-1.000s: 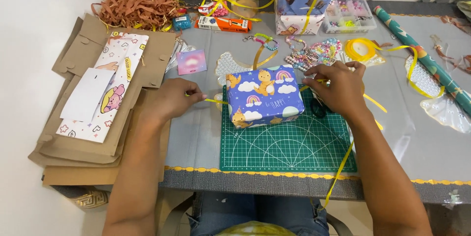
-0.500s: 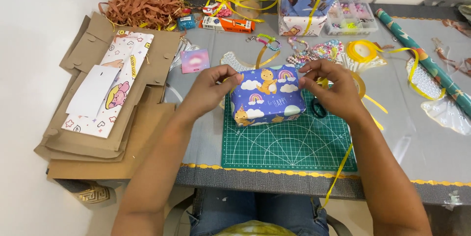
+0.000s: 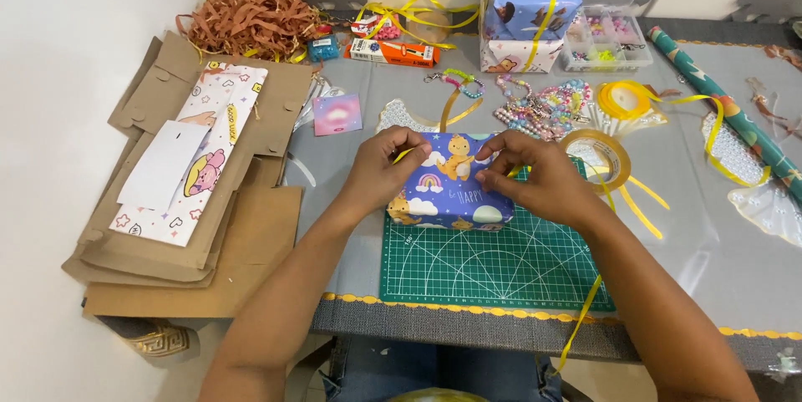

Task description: The person ties a yellow ribbon around a small gift box wrapped in blue paper with cartoon characters. They wrap the ribbon around the box, tie a knot, and form a bow, then adjust the loops and tails to finish the decoration.

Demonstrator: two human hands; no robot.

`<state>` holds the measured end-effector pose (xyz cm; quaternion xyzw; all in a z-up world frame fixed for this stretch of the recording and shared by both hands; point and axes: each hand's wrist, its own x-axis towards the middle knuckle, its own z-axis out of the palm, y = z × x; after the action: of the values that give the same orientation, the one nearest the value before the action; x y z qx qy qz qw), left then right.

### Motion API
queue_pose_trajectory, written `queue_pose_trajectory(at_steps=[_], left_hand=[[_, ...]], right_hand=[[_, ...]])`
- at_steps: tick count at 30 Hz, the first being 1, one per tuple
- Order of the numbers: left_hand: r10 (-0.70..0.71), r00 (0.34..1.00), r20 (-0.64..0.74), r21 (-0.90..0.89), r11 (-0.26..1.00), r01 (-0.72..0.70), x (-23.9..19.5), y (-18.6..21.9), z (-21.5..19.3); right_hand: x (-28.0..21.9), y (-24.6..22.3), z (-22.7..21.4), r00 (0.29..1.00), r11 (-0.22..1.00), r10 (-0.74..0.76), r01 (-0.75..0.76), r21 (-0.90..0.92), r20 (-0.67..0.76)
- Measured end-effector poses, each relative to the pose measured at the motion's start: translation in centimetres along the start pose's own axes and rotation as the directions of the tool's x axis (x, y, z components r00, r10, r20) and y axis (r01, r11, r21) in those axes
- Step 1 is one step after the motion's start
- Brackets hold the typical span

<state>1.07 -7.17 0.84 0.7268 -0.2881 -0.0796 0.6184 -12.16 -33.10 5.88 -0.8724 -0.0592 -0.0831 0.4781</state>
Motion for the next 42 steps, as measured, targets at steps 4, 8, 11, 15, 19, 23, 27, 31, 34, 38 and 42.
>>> queue_pose_trajectory(at_steps=[4,8,11,15,19,23,27,31,34,38,42], left_hand=[[0.029,0.999,0.032,0.011,1.0,-0.029,-0.6,0.5,-0.7],[0.063,0.996,0.062,-0.011,0.998,-0.062,-0.8,0.7,-1.2],[0.05,0.996,0.079,-0.054,0.998,-0.046,-0.6,0.1,-1.1],[-0.024,0.981,0.192,-0.129,0.99,0.05,0.0,-2.1,-2.7],[-0.015,0.977,0.212,-0.19,0.98,0.057,-0.1,0.0,-2.5],[0.041,0.989,0.139,-0.123,0.992,-0.024,-0.6,-0.8,-1.8],[0.028,0.98,0.195,-0.095,0.995,-0.01,-0.2,0.0,-2.6],[0.023,0.974,0.227,-0.045,0.999,-0.013,-0.9,3.0,-4.4],[-0.002,0.972,0.233,0.09,0.996,-0.019,-1.5,2.9,-4.8],[-0.095,0.977,0.193,0.232,0.972,0.049,-2.8,5.0,-4.6],[-0.205,0.963,0.172,0.3,0.942,0.147,-3.8,5.4,-3.3]], right_hand=[[0.3,0.2,0.6,0.998,0.997,0.061,-0.061,0.044,0.019],[0.3,0.7,0.7,0.995,0.987,0.097,-0.097,0.128,0.009],[0.2,1.5,0.7,0.994,0.978,0.111,-0.11,0.177,0.007],[0.4,2.0,0.7,0.995,0.967,0.099,-0.103,0.234,0.028],[0.6,1.7,0.5,0.995,0.95,0.078,-0.092,0.299,0.06],[0.4,1.6,0.4,0.995,0.982,0.058,-0.071,0.176,0.08],[0.1,3.9,1.1,0.998,0.992,0.037,-0.044,0.117,0.058],[-0.1,1.6,1.5,0.998,0.998,0.042,-0.043,0.048,0.037],[-0.1,1.9,1.6,0.998,0.997,0.059,-0.06,-0.04,-0.021],[0.3,0.2,1.5,0.995,0.985,0.08,-0.087,-0.147,-0.051],[0.2,0.1,2.3,0.998,0.964,0.014,-0.031,-0.264,-0.066]])
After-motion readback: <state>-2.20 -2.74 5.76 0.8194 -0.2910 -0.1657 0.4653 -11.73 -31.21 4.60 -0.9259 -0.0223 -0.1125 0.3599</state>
